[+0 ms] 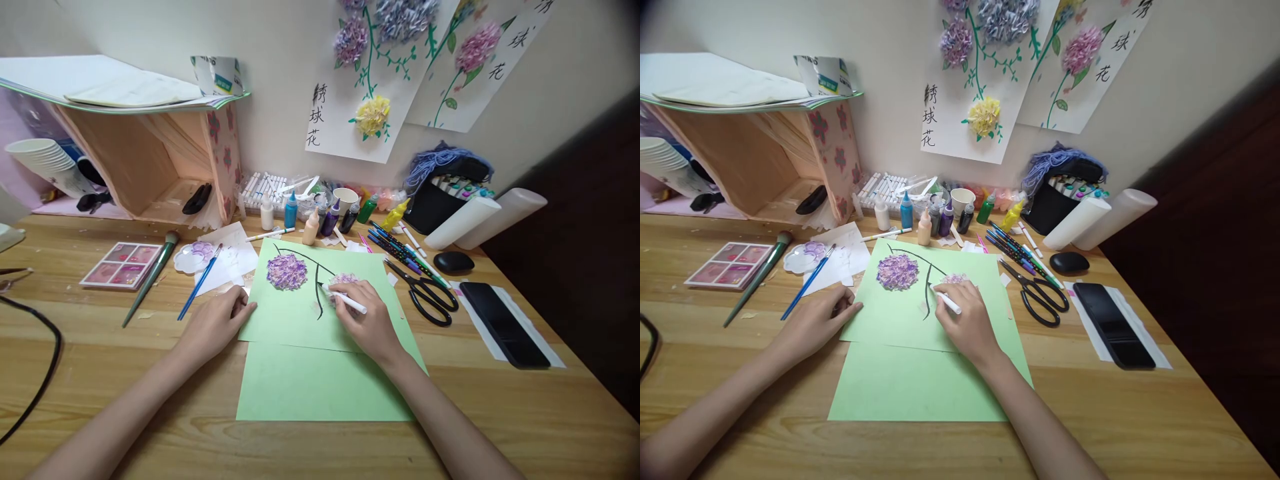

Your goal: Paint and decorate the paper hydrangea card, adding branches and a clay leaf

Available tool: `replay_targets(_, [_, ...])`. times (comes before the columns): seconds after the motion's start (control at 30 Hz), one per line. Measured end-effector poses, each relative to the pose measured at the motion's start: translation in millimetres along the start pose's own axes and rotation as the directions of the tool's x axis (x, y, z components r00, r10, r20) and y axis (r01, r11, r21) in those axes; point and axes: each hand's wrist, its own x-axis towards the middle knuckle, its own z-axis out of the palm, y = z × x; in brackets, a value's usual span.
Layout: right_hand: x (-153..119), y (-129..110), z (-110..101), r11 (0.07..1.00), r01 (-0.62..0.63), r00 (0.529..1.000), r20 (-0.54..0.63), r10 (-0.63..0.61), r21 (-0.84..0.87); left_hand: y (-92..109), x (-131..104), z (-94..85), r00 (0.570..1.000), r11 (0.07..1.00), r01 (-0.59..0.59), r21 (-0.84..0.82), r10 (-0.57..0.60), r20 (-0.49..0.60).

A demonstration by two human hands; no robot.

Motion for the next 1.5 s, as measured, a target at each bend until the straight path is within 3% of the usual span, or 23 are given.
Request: replay_targets(1.5, [-4.8, -3.7, -3.1, 1.0, 0.006, 0.999, 0.042, -0.006, 0.009, -1.3, 0.5, 1.1, 0.999, 1.0, -0.029, -0.003, 0.029, -0.021])
